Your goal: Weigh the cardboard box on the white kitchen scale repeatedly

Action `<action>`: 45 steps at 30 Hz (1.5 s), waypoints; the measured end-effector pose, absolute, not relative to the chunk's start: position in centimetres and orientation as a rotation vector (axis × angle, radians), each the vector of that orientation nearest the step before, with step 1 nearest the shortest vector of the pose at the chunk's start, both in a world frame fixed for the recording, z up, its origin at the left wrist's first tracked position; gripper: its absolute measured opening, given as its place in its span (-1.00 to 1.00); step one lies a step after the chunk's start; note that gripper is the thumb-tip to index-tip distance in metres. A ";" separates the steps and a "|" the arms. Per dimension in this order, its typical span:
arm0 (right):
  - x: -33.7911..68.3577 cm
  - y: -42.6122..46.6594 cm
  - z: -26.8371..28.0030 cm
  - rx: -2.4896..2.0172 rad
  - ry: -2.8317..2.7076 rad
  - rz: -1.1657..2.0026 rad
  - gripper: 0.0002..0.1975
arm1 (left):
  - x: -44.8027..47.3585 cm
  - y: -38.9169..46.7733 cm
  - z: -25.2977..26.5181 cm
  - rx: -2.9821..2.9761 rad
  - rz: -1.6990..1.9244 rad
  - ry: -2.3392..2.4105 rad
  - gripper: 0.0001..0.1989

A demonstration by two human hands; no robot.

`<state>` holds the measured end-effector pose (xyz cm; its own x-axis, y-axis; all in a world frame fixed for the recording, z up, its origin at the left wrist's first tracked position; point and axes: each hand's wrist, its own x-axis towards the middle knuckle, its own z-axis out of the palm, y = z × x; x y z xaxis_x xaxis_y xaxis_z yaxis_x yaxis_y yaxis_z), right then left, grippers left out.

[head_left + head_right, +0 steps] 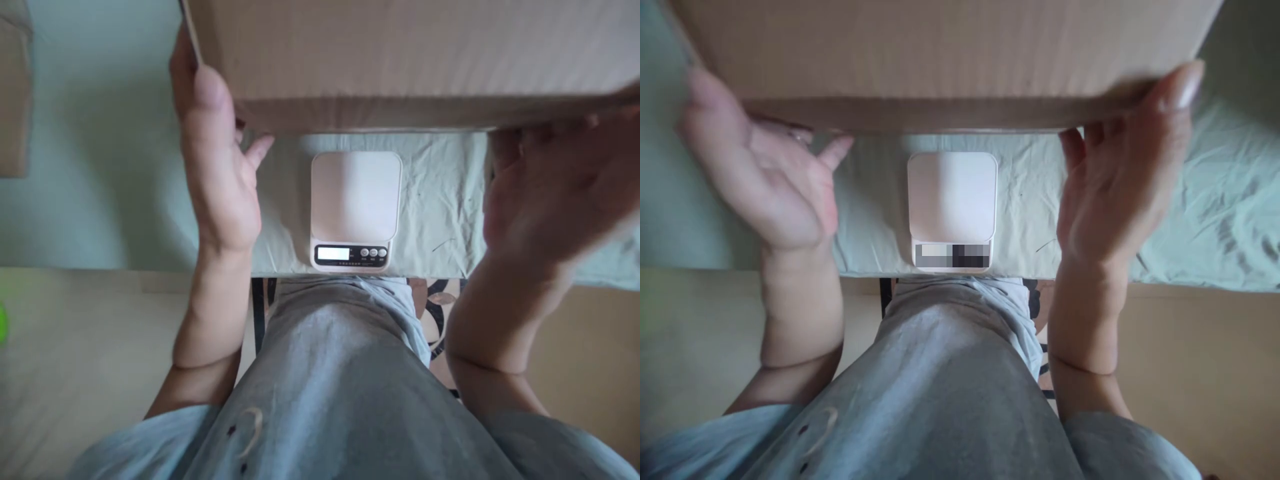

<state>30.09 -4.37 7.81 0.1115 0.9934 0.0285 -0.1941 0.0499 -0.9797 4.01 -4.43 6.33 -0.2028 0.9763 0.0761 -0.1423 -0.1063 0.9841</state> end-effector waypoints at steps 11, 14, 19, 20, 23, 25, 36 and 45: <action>30.0 -0.2 1.7 -1.191 -0.865 1.208 -0.61 | 4.1 0.0 0.4 0.849 1.344 1.361 -0.66; 30.2 0.1 1.2 -1.224 -0.861 1.252 -0.56 | 3.7 0.0 -0.1 0.827 1.333 1.337 -0.68; 30.7 0.5 1.9 -1.260 -0.841 1.307 -0.51 | 3.1 0.0 0.1 0.812 1.315 1.394 -0.62; 30.7 0.6 2.1 -1.259 -0.833 1.315 -0.54 | 3.0 0.0 0.3 0.827 1.307 1.405 -0.61; 30.7 1.0 2.3 -1.214 -0.822 1.346 -0.63 | 3.1 0.0 1.1 0.862 1.261 1.405 -0.58; 30.4 1.3 2.2 -1.174 -0.819 1.361 -0.65 | 3.4 0.2 1.4 0.862 1.225 1.394 -0.57; 30.3 -2.5 7.7 -1.056 -1.046 1.267 -0.66 | 3.6 -3.8 6.2 1.034 1.327 1.225 -0.19; 30.2 -9.7 7.0 -1.110 -0.934 1.298 -0.75 | 3.8 -11.6 6.3 1.029 1.325 1.235 -0.56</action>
